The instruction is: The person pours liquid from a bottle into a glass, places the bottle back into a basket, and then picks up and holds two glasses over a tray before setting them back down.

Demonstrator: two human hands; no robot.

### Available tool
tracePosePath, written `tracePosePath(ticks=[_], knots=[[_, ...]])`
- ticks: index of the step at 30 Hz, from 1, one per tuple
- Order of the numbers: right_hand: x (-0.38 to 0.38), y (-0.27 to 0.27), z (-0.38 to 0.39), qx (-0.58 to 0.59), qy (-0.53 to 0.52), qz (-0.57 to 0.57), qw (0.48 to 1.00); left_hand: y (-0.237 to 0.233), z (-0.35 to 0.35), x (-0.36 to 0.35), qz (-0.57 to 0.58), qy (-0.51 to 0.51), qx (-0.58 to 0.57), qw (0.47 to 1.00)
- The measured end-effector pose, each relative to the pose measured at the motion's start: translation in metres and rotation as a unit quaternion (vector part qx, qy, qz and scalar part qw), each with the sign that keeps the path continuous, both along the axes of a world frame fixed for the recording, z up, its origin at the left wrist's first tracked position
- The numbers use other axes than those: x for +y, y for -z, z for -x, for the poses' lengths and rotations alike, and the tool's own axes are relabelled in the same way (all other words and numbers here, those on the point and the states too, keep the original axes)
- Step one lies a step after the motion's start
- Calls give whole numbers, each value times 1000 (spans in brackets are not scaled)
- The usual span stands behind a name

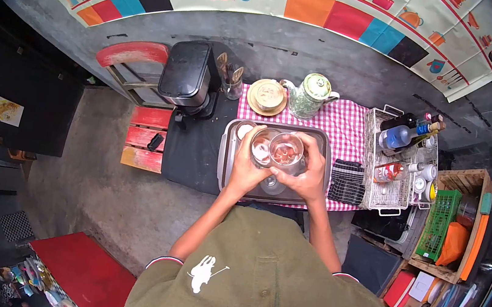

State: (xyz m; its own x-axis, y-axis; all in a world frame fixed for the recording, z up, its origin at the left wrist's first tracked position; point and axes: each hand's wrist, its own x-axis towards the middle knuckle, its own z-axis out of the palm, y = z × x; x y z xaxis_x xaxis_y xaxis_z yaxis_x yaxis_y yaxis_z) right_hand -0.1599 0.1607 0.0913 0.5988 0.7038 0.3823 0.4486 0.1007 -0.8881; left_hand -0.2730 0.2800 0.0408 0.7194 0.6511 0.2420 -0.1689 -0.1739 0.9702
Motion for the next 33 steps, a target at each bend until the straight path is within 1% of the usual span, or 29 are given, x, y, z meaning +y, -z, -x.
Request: tracePosePath(ticks=[2, 5, 10, 13, 16, 19, 25, 28, 31, 33], knots=[[1, 1, 6, -15, 21, 18, 999, 1, 4, 1, -8, -14, 0, 1000], [6, 1, 15, -19, 25, -1, 999, -3, 9, 5, -40, -17, 7, 999], [10, 2, 28, -50, 57, 9, 997, 3, 14, 11, -93, -20, 6, 995], [12, 2, 33, -61, 72, 22, 995, -4, 17, 10, -94, -27, 19, 995], [13, 5, 36, -70, 83, 29, 994, 3, 17, 12, -97, -36, 2, 995], [14, 7, 38, -77, 92, 36, 992, -2, 19, 11, -99, -36, 16, 994], [13, 12, 39, -86, 94, 50, 991, 2, 18, 10, -151, -54, 16, 987], [12, 9, 39, -77, 91, 68, 991, -1, 17, 7, -110, -46, 15, 993], [12, 10, 38, -69, 83, 74, 991, 5, 16, 8, -93, -41, 25, 995], [14, 11, 38, -64, 79, 78, 992, 6, 16, 9, -118, -46, 25, 992]])
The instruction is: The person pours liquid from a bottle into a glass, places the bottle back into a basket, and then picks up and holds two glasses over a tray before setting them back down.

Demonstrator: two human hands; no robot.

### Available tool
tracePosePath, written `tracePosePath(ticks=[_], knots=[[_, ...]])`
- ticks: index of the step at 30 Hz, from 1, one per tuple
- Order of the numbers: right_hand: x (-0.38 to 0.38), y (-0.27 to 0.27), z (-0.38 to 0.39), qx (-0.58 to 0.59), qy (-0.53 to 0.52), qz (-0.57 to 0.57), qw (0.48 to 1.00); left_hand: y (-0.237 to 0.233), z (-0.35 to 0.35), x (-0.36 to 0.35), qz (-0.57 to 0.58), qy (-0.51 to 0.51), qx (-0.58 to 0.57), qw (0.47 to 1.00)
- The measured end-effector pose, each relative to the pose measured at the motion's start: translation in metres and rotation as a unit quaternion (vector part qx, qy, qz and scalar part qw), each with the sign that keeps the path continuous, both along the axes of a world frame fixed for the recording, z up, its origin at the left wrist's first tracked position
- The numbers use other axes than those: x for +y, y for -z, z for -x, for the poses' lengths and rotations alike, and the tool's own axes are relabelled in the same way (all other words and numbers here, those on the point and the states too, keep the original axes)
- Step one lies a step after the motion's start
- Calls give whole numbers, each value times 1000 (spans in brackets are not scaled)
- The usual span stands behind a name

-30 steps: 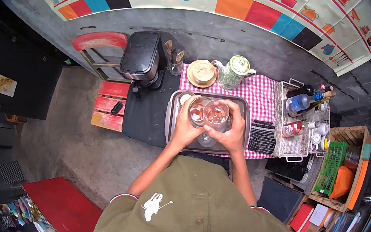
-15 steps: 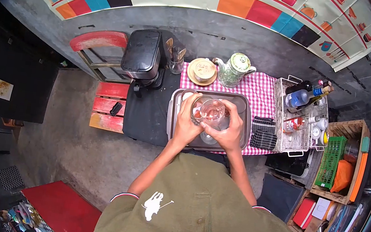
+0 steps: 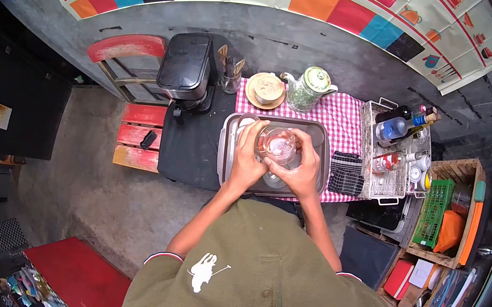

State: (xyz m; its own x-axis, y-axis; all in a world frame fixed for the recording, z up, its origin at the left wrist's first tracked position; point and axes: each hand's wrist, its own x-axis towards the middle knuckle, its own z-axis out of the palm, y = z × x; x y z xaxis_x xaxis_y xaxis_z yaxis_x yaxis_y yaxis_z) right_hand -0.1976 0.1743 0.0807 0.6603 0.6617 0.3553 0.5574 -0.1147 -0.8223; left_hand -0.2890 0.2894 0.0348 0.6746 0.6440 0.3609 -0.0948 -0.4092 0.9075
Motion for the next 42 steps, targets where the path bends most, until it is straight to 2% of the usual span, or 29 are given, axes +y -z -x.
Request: tracePosePath(ticks=[14, 20, 23, 29, 42], knots=[[5, -10, 5, 13, 9, 44, 999, 5, 0, 4, -20, -8, -5, 1000], [5, -6, 6, 27, 9, 42, 999, 5, 1, 3, -16, -6, -12, 1000], [6, -2, 4, -29, 10, 39, 999, 8, 2, 3, -16, -4, -12, 1000], [7, -7, 7, 22, 2, 39, 999, 9, 2, 2, -7, -2, -11, 1000], [6, -5, 6, 0, -5, 39, 999, 11, 4, 2, -11, -2, -19, 1000]])
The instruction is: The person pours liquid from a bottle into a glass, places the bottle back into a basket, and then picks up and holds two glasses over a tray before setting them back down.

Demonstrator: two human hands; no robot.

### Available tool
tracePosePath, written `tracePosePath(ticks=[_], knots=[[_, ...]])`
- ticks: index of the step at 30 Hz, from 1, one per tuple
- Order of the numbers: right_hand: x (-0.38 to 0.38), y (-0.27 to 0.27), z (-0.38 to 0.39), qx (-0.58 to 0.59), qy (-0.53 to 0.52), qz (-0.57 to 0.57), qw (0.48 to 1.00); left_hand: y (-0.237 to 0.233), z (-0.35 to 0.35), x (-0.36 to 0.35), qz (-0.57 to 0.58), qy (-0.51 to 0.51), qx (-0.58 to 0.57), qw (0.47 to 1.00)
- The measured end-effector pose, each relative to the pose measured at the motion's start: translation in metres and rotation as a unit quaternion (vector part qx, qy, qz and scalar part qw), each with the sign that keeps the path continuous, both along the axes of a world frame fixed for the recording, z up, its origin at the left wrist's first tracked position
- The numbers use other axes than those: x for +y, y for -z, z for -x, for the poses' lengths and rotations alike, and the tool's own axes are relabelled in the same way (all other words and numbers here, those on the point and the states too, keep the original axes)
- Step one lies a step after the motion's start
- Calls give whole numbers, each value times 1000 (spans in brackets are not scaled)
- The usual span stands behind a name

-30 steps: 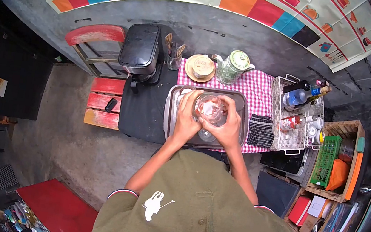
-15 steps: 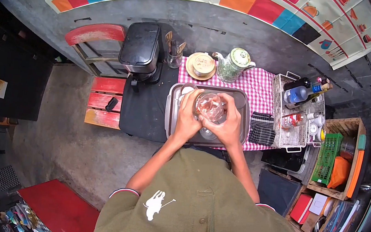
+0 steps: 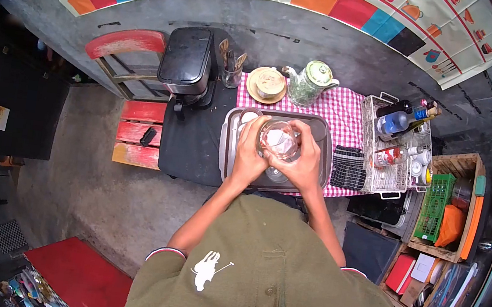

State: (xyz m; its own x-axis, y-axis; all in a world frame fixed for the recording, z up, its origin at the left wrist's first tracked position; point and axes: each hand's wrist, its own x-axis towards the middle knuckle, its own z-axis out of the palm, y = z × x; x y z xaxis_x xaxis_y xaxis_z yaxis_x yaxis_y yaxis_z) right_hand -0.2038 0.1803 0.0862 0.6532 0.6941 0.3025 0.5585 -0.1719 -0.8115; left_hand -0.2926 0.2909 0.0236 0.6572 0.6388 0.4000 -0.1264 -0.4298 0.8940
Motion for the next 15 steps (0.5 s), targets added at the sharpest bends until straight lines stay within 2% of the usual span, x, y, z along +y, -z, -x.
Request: tracePosePath(ticks=[15], knots=[[-1, -3, 1, 3, -1, 5, 1000, -1, 2, -4, 21, 2, 9, 1000]])
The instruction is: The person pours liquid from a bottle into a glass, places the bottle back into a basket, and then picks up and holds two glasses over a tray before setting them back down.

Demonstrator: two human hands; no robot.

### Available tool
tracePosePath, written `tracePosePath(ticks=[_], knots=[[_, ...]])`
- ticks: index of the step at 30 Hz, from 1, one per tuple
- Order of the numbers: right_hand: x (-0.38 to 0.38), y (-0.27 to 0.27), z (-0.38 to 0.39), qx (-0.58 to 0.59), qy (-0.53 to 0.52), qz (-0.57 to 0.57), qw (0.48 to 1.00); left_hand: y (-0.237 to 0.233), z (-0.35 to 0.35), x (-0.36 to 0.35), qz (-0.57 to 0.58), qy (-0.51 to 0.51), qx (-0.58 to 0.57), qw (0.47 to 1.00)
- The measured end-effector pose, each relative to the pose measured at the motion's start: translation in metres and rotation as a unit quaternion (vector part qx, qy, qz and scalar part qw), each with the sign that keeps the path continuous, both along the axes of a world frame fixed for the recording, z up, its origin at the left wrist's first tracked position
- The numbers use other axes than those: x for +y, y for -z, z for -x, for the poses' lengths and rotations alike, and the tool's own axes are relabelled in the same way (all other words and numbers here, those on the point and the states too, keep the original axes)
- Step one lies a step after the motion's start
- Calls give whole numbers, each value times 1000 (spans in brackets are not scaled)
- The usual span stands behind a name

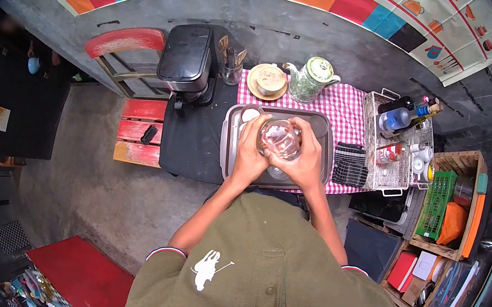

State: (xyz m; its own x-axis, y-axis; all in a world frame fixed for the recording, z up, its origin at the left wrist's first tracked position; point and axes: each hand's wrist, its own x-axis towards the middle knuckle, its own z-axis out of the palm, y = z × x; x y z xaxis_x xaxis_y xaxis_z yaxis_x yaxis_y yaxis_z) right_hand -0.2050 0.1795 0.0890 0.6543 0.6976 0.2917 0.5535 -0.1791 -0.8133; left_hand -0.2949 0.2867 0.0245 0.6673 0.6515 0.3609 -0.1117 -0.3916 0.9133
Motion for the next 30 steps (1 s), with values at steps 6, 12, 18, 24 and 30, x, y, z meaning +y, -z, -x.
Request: tracePosePath(ticks=[6, 12, 18, 24, 30], knots=[[0, -4, 1, -1, -3, 5, 1000, 1, 0, -1, 2, 1, -13, 1000], [1, -3, -1, -15, -7, -2, 1000, 2, 0, 0, 6, 4, -13, 1000], [2, -3, -2, -20, -6, 9, 1000, 2, 0, -1, 12, 3, -12, 1000], [4, -4, -3, -27, -6, 7, 1000, 4, -1, 1, 12, 3, -11, 1000], [5, -3, -5, -44, -5, 20, 999, 4, -2, 2, 7, 3, -9, 1000]])
